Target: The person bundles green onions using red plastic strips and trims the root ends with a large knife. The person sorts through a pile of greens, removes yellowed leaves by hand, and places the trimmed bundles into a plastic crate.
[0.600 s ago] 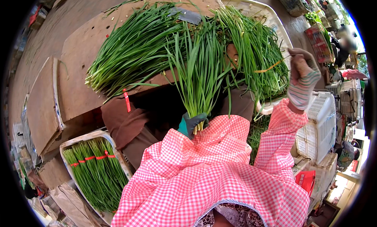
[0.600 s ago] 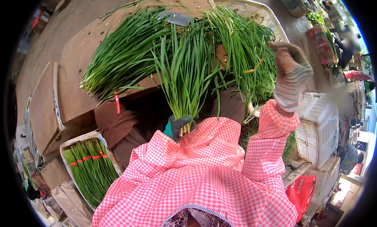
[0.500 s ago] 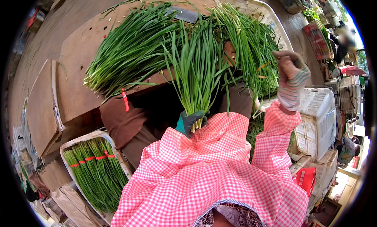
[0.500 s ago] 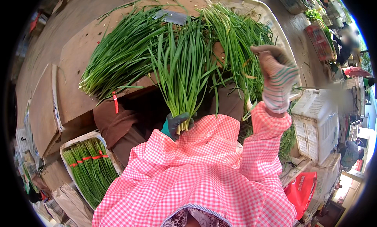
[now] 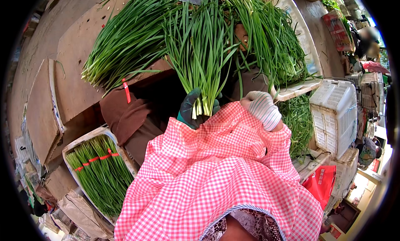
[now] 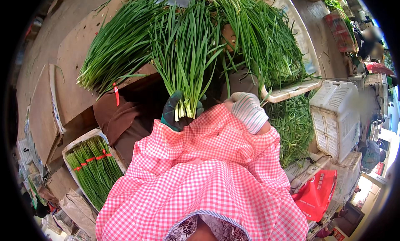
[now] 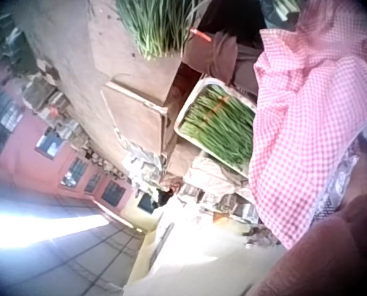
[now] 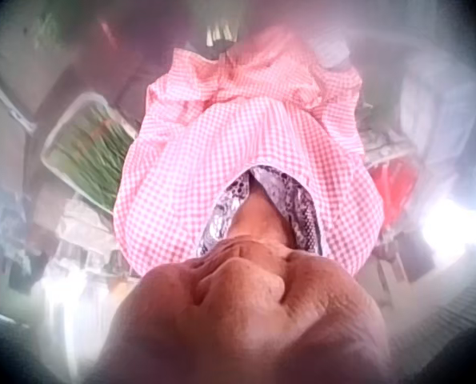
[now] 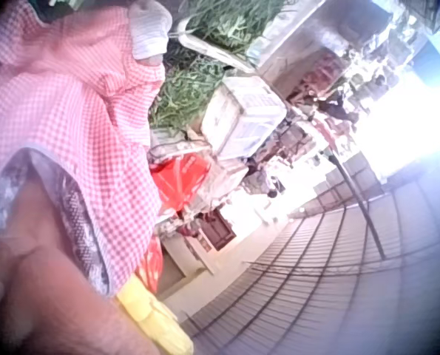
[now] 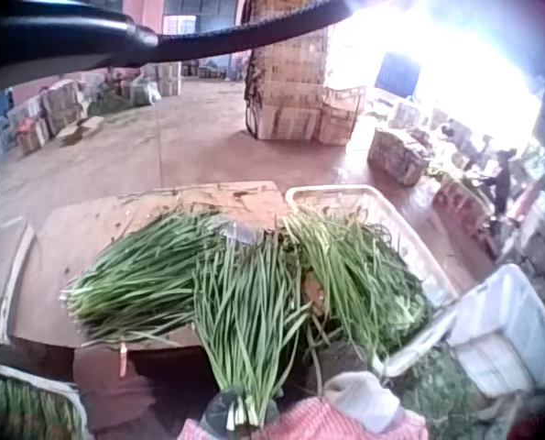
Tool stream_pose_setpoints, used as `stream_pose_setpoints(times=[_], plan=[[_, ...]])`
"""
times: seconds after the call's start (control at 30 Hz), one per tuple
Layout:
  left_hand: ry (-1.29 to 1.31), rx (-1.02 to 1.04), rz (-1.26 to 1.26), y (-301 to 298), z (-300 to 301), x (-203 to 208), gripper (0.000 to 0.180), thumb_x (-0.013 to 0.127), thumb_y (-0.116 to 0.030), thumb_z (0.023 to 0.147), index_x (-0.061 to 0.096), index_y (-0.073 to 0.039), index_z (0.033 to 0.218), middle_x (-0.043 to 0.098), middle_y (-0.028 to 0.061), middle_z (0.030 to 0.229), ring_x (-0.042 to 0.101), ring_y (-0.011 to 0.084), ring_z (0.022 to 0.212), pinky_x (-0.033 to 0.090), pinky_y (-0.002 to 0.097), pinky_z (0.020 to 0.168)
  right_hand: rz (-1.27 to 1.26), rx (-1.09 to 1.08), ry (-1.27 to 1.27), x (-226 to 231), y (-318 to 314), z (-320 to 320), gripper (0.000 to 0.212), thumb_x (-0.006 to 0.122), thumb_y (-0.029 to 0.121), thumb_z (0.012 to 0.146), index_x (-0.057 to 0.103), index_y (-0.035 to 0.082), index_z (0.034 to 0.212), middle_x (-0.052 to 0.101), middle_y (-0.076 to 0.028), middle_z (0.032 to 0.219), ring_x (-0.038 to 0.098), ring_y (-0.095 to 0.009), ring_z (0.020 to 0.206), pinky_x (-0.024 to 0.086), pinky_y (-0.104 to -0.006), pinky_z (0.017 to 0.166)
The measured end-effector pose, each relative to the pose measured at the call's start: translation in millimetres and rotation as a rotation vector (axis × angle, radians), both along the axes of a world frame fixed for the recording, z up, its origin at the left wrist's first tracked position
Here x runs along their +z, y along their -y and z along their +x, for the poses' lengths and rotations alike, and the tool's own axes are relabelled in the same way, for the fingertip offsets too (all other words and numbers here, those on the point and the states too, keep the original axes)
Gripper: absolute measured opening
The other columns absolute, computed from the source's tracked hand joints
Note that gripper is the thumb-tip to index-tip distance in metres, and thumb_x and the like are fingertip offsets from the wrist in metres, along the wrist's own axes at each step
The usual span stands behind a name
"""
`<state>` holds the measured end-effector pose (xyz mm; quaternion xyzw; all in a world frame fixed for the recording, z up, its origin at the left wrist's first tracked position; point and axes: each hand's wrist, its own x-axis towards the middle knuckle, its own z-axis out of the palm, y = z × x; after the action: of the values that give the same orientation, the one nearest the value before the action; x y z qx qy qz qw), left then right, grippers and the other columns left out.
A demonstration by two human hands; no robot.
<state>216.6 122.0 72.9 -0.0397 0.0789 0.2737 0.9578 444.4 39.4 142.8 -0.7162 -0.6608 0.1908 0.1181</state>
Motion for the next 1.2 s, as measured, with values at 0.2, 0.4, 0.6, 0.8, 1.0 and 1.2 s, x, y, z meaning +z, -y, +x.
stream_pose_setpoints(times=[0.2, 0.4, 0.6, 0.8, 1.0, 1.2], plan=[[-0.169, 0.046, 0.011, 5, 6, -6, 0.047, 0.053, -0.034, 0.088, 0.048, 0.002, 0.119, 0.057, 0.0229, 0.110, 0.062, 0.0297, 0.090, 0.054, 0.0414, 0.075, -0.025, 0.192, -0.125, 28, -14, -63, 0.018, 0.069, 0.022, 0.071, 0.065, 0.005, 0.076, 0.060, -0.010, 0.065, 0.059, -0.022, 0.061, 0.046, -0.0318, 0.053], [-0.244, 0.128, -0.061, 19, 12, -27, 0.028, 0.053, -0.024, 0.088, 0.056, -0.004, 0.107, 0.060, 0.0157, 0.104, 0.061, 0.0291, 0.088, 0.053, 0.0391, 0.075, -0.216, -0.306, -0.428, 22, -44, -90, 0.022, 0.063, 0.022, 0.074, 0.063, 0.000, 0.075, 0.062, -0.013, 0.068, 0.061, -0.024, 0.063, 0.048, -0.0336, 0.056], [-0.734, 0.093, 0.245, 18, 24, -11, 0.014, 0.060, -0.016, 0.082, 0.061, -0.004, 0.088, 0.060, 0.0024, 0.073, 0.056, 0.0126, 0.060, 0.046, 0.0265, 0.055, -0.130, -0.100, -0.085, 1, -37, -82, 0.018, 0.058, 0.018, 0.073, 0.061, 0.001, 0.067, 0.057, -0.016, 0.064, 0.059, -0.029, 0.060, 0.046, -0.0367, 0.054], [-0.707, 0.164, 0.153, 19, 28, -17, 0.024, 0.059, -0.017, 0.083, 0.059, 0.000, 0.100, 0.064, 0.0105, 0.085, 0.064, 0.0200, 0.073, 0.053, 0.0312, 0.063, 0.129, -0.126, -0.361, 11, -21, -78, 0.007, 0.058, 0.004, 0.072, 0.060, 0.000, 0.066, 0.057, -0.011, 0.060, 0.053, -0.018, 0.051, 0.042, -0.0302, 0.047], [-0.263, 0.041, 0.155, 8, 16, -36, 0.041, 0.054, -0.025, 0.087, 0.049, 0.007, 0.112, 0.058, 0.0222, 0.104, 0.063, 0.0276, 0.080, 0.056, 0.0380, 0.063, 0.281, -0.570, -0.765, 96, -18, -21, 0.012, 0.053, 0.001, 0.078, 0.062, 0.004, 0.071, 0.062, -0.003, 0.069, 0.050, -0.005, 0.046, 0.035, -0.0192, 0.039], [-0.149, -0.002, 0.162, 8, 19, -24, 0.049, 0.056, -0.034, 0.086, 0.048, 0.004, 0.115, 0.057, 0.0181, 0.107, 0.062, 0.0247, 0.087, 0.056, 0.0379, 0.072, 0.839, -0.799, -0.874, 120, 30, 88, 0.027, 0.055, 0.021, 0.086, 0.062, 0.000, 0.070, 0.054, -0.006, 0.054, 0.030, -0.003, 0.034, 0.018, -0.0191, 0.035]])
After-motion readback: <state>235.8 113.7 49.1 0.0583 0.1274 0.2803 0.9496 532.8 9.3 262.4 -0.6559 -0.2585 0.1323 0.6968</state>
